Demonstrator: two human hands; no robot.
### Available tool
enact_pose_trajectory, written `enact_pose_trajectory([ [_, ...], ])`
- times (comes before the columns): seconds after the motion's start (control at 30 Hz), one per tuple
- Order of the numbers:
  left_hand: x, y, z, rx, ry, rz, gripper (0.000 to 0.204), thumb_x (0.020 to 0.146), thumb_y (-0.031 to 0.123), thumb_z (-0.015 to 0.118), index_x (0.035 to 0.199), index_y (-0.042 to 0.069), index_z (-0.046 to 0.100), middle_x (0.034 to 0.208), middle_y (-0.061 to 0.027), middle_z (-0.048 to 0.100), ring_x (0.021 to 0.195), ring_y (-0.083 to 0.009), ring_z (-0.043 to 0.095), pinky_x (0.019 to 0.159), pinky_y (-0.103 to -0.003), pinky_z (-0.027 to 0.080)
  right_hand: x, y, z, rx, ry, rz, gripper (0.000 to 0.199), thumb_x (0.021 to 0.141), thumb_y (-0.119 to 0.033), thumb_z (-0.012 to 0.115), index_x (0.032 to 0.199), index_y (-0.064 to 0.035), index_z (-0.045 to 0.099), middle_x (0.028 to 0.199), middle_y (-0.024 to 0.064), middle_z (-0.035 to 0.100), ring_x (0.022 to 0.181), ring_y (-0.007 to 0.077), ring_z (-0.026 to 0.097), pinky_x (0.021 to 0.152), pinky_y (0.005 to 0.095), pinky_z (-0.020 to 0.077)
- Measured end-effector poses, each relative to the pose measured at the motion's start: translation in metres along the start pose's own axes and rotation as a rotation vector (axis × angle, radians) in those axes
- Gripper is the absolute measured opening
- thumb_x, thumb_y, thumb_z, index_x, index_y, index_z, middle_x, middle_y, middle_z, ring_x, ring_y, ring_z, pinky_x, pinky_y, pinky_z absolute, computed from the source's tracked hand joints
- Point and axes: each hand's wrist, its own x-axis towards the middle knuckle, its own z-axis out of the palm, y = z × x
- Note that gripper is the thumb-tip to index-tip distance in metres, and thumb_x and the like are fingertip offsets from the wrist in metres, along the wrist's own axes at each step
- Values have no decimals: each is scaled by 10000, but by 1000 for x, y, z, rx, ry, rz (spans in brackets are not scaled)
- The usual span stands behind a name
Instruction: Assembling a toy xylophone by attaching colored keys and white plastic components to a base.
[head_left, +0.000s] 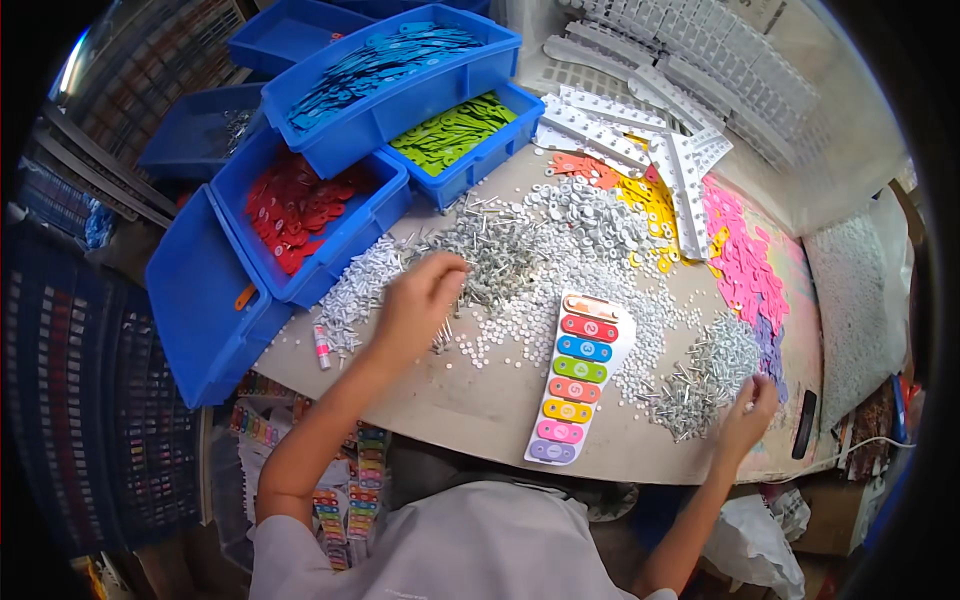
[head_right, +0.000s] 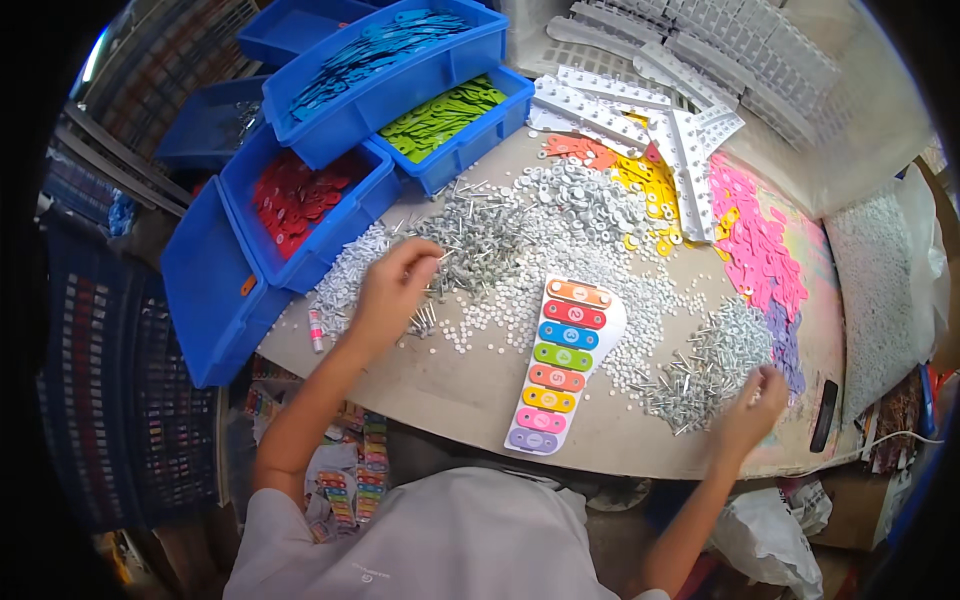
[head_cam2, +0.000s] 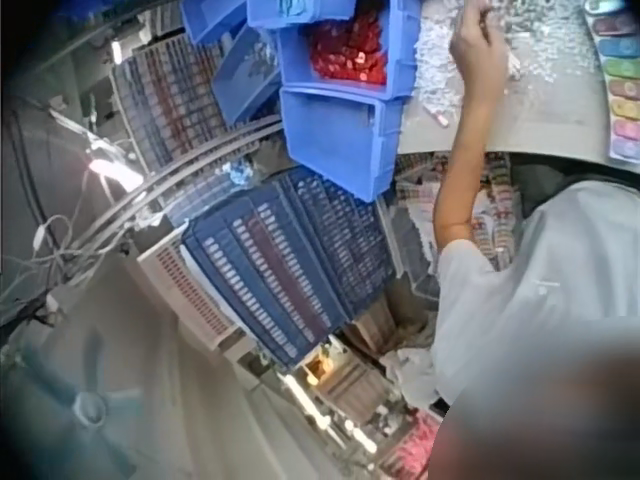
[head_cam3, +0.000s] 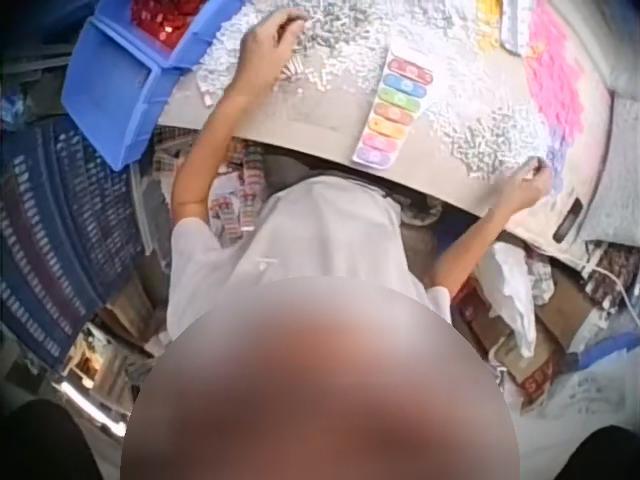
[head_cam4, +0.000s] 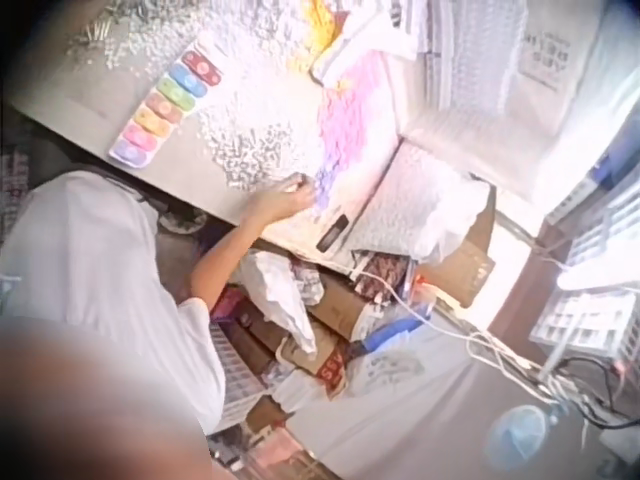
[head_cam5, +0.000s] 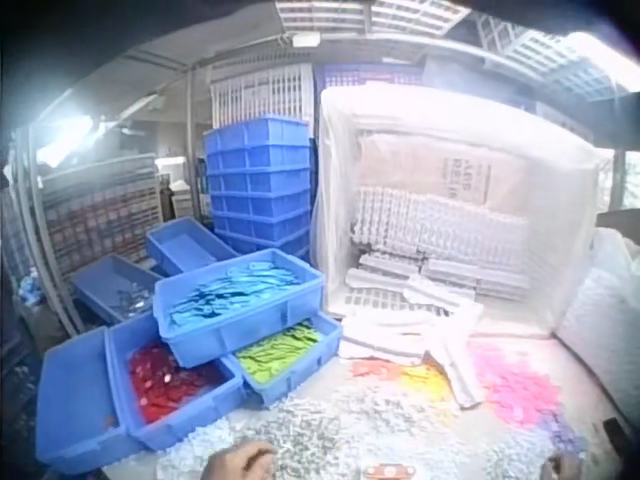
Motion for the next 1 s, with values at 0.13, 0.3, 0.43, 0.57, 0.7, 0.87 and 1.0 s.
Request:
enact_pose_trajectory([
  [0.13, 6, -35, -54, 418, 151, 161, 86, 975, 64, 692, 1034, 31, 746, 978, -98, 720, 847, -258, 693, 742, -330, 536, -30, 80, -6, -257, -9, -70, 277, 1066, -139, 571, 1268, 42, 626, 1161, 201, 644, 1119, 346, 604, 947, 435, 494],
  [0.3, 7, -54, -55, 596, 112, 248, 70, 925, 105, 741, 969, 51, 747, 941, -83, 680, 910, -301, 672, 774, -393, 538, -39, 90, 5, -82, -151, 60, 270, 1059, -135, 585, 1268, 28, 637, 1176, 188, 654, 1094, 336, 611, 954, 422, 495],
  [0.43, 10, -59, -49, 706, 68, 265, 77, 884, 125, 768, 892, 61, 726, 904, -75, 630, 941, -293, 643, 788, -430, 519, -32, 87, 7, -44, -170, 153, 239, 1044, -138, 621, 1216, 23, 662, 1099, 161, 683, 974, 299, 634, 885, 404, 512],
  [0.57, 13, -60, -47, 730, 75, 278, 96, 878, 116, 766, 861, 48, 700, 900, -79, 618, 933, -297, 634, 793, -436, 510, -27, 93, 13, 6, -147, 165, 192, 1032, -135, 639, 1132, 27, 667, 1039, 151, 688, 876, 275, 628, 832, 394, 516],
  [0.7, 12, -59, -51, 750, 118, 302, 99, 910, 106, 736, 931, 39, 666, 899, -91, 629, 918, -305, 640, 782, -438, 508, -25, 100, 24, 28, -109, 95, 166, 1030, -130, 634, 1035, 35, 629, 883, 115, 652, 769, 213, 580, 730, 361, 491],
  [0.87, 4, -38, -54, 468, 91, -41, 54, 1019, 82, 639, 1020, 29, 633, 827, -89, 702, 722, -226, 663, 660, -354, 508, -28, 94, 22, 218, -62, 216, 133, 1044, -130, 630, 1024, 1, 617, 791, 37, 575, 710, 149, 532, 665, 329, 461],
  [1.0, -4, 2, -39, -247, -73, -207, 113, 1067, 104, 591, 1019, 20, 649, 857, -71, 751, 690, -49, 619, 595, -199, 478, -16, 37, 5, 710, -51, 543, 102, 1067, -203, 633, 1088, -103, 628, 765, -71, 498, 641, 22, 428, 530, 206, 317],
])
